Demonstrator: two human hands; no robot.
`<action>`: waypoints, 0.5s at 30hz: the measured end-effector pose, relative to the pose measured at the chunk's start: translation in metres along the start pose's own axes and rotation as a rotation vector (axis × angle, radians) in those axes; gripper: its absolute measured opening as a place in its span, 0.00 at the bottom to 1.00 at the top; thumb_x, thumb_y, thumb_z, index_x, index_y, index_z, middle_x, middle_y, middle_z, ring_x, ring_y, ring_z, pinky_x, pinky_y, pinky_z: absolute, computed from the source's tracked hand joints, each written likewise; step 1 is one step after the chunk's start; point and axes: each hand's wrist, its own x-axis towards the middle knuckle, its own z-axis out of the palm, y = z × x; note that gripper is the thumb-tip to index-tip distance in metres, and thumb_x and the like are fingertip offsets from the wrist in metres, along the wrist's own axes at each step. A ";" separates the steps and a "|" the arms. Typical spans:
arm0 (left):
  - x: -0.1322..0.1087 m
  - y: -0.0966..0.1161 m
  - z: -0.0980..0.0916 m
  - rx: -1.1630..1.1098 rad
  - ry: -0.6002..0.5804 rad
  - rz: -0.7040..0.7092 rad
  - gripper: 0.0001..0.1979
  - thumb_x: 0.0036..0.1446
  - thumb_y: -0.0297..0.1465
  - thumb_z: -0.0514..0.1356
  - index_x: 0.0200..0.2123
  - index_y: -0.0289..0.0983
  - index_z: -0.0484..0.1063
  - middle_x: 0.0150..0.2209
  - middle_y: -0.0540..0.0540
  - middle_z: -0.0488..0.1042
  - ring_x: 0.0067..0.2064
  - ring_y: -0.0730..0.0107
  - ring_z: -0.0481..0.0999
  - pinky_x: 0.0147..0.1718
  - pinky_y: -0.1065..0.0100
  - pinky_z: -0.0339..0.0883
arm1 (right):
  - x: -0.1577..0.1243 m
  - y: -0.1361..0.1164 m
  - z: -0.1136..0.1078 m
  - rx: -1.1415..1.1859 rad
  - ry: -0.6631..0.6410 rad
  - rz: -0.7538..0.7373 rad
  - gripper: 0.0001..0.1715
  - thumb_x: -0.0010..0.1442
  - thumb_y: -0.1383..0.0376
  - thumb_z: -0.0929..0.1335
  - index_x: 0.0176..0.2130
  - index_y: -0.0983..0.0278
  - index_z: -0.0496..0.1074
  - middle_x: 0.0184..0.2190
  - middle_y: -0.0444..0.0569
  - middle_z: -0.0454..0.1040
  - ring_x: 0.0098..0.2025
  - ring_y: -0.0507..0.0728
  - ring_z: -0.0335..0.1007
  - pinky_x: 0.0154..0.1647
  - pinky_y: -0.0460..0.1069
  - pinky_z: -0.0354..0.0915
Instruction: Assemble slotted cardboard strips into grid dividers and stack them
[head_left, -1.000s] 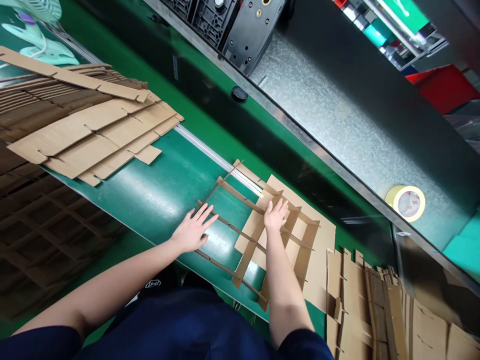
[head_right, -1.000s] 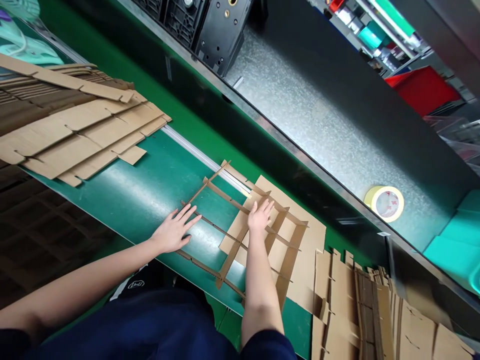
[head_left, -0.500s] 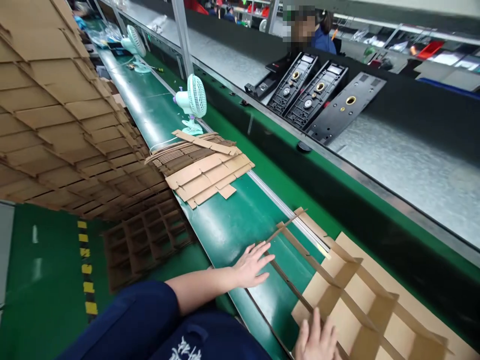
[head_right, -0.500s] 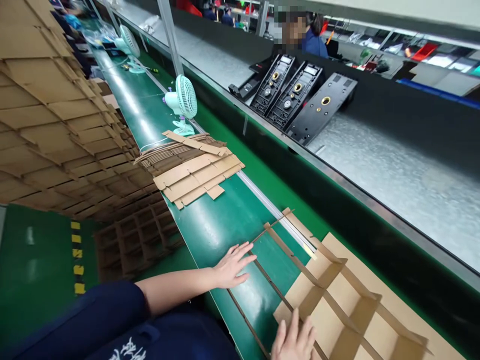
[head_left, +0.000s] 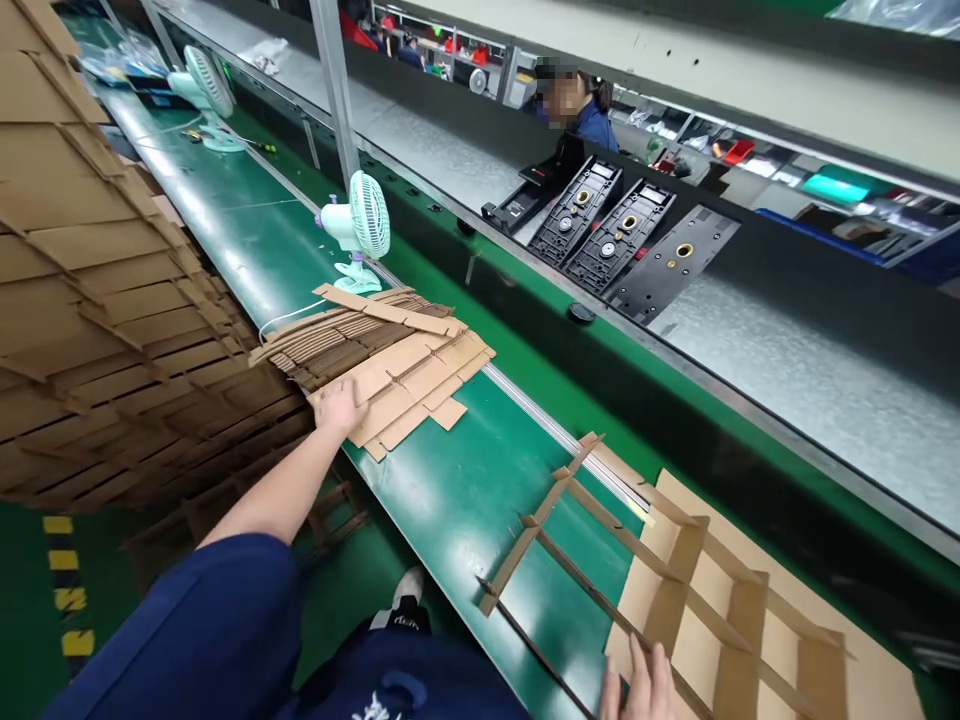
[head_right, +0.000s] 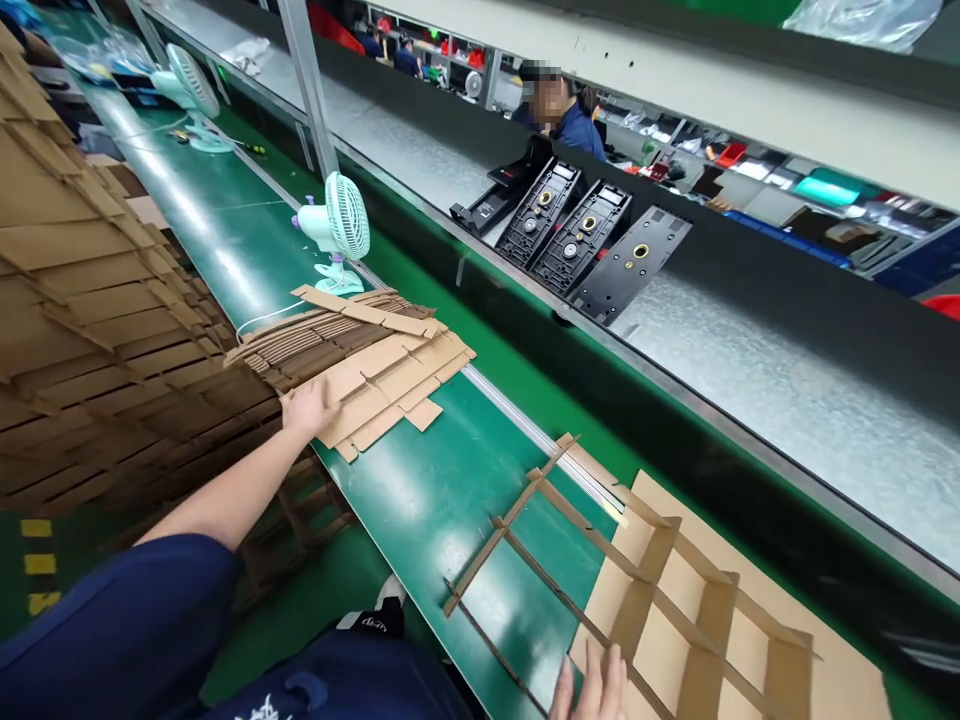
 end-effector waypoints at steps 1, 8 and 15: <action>-0.009 -0.003 0.004 -0.016 0.024 0.050 0.31 0.57 0.39 0.56 0.59 0.28 0.56 0.56 0.31 0.67 0.57 0.52 0.65 0.58 0.51 0.51 | 0.002 -0.009 -0.001 0.007 -0.029 -0.042 0.35 0.63 0.45 0.54 0.64 0.55 0.56 0.62 0.59 0.59 0.59 0.74 0.59 0.46 0.69 0.65; -0.076 0.006 0.017 -0.162 0.425 0.449 0.31 0.59 0.44 0.53 0.60 0.33 0.56 0.50 0.34 0.72 0.50 0.51 0.72 0.48 0.54 0.62 | 0.041 -0.071 -0.010 0.163 -0.119 -0.339 0.25 0.66 0.56 0.57 0.60 0.57 0.59 0.65 0.56 0.52 0.66 0.67 0.49 0.55 0.66 0.61; -0.149 0.077 -0.060 -0.309 0.472 1.129 0.30 0.55 0.32 0.61 0.58 0.48 0.54 0.54 0.44 0.71 0.54 0.61 0.71 0.53 0.57 0.61 | 0.106 -0.113 -0.071 0.084 -0.093 -0.511 0.36 0.65 0.54 0.60 0.67 0.59 0.44 0.67 0.62 0.45 0.68 0.68 0.39 0.57 0.66 0.56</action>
